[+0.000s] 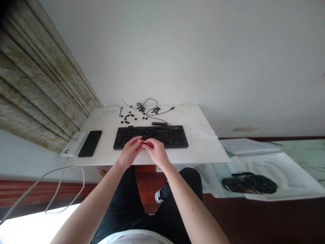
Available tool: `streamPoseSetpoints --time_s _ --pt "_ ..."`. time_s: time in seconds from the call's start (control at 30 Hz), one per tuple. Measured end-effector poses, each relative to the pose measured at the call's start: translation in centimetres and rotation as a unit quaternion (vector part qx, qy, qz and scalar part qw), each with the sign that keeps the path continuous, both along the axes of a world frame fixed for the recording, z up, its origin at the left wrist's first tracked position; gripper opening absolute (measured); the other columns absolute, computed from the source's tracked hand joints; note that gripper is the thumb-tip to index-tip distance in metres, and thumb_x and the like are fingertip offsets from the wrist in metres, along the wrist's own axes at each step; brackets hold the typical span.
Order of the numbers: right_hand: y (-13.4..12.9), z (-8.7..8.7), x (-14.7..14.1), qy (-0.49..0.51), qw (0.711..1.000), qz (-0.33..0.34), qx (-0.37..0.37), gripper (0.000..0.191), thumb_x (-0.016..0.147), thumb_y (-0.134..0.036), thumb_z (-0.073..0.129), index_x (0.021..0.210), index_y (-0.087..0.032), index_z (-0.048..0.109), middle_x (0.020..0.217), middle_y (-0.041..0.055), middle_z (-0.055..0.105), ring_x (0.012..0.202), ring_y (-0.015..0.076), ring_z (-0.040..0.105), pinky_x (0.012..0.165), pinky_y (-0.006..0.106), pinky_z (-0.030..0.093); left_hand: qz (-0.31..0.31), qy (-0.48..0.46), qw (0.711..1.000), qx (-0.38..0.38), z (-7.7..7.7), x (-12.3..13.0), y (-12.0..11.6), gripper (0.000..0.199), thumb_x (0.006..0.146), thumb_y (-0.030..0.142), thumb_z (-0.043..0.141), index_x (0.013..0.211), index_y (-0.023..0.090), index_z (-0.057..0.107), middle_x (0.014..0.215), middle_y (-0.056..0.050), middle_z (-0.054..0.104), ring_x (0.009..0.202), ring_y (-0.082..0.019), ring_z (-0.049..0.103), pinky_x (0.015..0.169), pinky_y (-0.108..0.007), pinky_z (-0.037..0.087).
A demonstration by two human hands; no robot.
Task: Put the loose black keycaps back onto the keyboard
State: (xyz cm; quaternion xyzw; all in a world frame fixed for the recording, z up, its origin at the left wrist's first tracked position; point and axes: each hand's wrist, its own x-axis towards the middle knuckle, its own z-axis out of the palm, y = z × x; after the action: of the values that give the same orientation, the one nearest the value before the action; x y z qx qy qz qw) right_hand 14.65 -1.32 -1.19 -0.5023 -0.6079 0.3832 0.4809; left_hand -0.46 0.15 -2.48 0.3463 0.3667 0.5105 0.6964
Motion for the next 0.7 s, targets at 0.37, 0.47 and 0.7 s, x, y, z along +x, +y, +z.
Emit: streamPoseSetpoints --time_s 0.37,0.47,0.7 --pt "-0.3 -1.5 11.1 0.323 0.911 -0.183 -0.179 0.033 0.057 -0.036 0.09 0.072 -0.019 0.066 0.068 0.0023 0.068 0.062 0.0127 0.064 0.056 0.023 0.056 0.179 0.594 0.71 0.333 -1.6 -6.9 2.6 0.019 0.092 0.029 0.052 0.091 0.019 0.068 0.098 -0.01 0.067 0.1 -0.025 0.062 0.095 -0.042 0.045" --pt "-0.4 -1.8 12.5 0.327 0.907 -0.19 -0.188 0.031 0.057 -0.032 0.09 0.075 -0.02 0.069 0.068 0.0025 0.069 0.062 0.0141 0.065 0.055 0.024 0.059 0.166 0.634 0.668 0.353 -2.4 -7.2 2.7 0.018 0.091 0.029 0.052 0.094 0.02 0.068 0.1 -0.01 0.067 0.101 -0.026 0.061 0.096 -0.043 0.043" --pt "0.0 -2.2 12.5 0.283 0.922 -0.18 -0.194 0.034 0.057 -0.026 0.089 0.085 -0.018 0.073 0.073 0.0045 0.072 0.062 0.0158 0.068 0.061 0.029 0.062 0.131 0.654 0.643 0.376 -3.0 -6.9 2.5 0.02 0.091 0.03 0.052 0.1 0.02 0.068 0.104 -0.01 0.066 0.104 -0.027 0.06 0.098 -0.043 0.042"
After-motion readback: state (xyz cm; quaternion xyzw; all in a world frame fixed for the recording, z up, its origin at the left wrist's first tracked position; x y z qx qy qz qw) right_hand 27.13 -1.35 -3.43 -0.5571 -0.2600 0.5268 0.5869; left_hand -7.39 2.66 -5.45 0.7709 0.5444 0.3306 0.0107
